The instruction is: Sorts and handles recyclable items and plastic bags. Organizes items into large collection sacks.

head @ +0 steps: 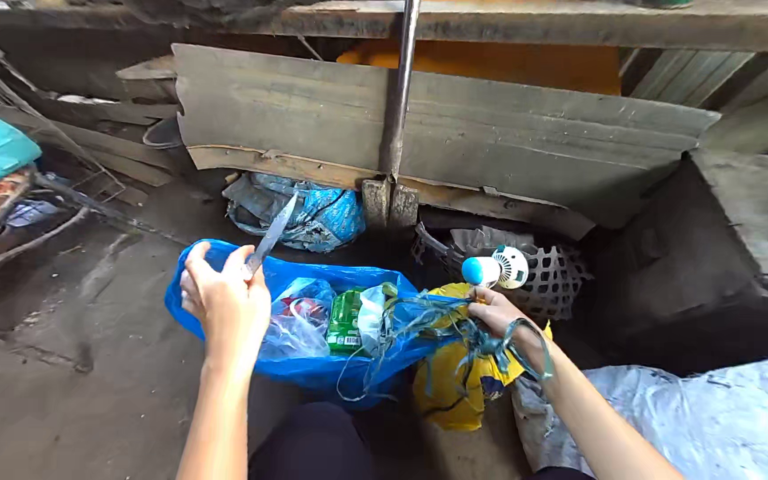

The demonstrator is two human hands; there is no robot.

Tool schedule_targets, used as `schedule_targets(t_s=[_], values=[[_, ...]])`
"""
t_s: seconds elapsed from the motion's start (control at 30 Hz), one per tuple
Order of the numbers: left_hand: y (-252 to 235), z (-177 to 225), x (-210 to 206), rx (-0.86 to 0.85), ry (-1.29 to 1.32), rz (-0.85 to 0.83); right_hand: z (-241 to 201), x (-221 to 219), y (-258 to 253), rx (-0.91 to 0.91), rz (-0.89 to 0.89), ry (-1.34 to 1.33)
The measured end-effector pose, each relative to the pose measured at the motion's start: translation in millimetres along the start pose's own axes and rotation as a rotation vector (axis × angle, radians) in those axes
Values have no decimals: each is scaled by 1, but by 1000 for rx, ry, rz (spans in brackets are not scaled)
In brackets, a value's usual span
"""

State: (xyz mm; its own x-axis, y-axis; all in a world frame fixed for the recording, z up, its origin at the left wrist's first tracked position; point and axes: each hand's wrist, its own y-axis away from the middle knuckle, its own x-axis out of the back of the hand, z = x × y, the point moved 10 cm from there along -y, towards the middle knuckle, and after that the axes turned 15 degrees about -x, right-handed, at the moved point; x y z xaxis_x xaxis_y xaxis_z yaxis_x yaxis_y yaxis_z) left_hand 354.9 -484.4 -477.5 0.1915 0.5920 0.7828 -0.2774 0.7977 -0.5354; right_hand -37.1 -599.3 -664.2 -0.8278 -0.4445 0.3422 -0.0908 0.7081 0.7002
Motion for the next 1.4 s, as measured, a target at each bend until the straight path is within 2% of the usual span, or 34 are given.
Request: schedule_targets(t_s=[0.17, 0.33, 0.47, 0.53, 0.6, 0.67, 0.8, 0.93, 1.0, 1.07, 1.17, 1.3, 1.4], values=[[-36, -7, -7, -171, 46, -3, 7, 2, -5, 58, 16, 114], [-84, 11, -39, -338, 137, -96, 21, -12, 34, 25, -161, 213], [-121, 58, -71, -556, 151, -124, 34, -21, 54, -27, -279, 188], [-134, 90, -81, -671, 178, -129, 37, -20, 53, -16, -250, 169], [-144, 109, -97, -706, 239, -217, 41, -15, 46, -10, -168, 181], [-151, 113, -112, -696, 267, -302, 36, -10, 44, -8, -44, 261], [-146, 92, -136, -623, 225, -387, 2, 4, 63, 49, 247, 552], [-135, 76, -136, -569, 236, -341, -18, 18, 76, 91, 454, 650], [-132, 78, -128, -548, 300, -309, -35, 23, 85, 228, 527, 587], [-124, 88, -114, -547, 398, -265, -52, 27, 90, 412, 490, 397], [-100, 102, -98, -463, 508, -258, -66, 29, 89, 441, 276, 11], [-52, 107, -115, -226, 703, -495, -64, 25, 77, 303, 111, -343], [-15, 122, -144, -78, 938, -686, -63, 14, 73, 325, 34, -439]])
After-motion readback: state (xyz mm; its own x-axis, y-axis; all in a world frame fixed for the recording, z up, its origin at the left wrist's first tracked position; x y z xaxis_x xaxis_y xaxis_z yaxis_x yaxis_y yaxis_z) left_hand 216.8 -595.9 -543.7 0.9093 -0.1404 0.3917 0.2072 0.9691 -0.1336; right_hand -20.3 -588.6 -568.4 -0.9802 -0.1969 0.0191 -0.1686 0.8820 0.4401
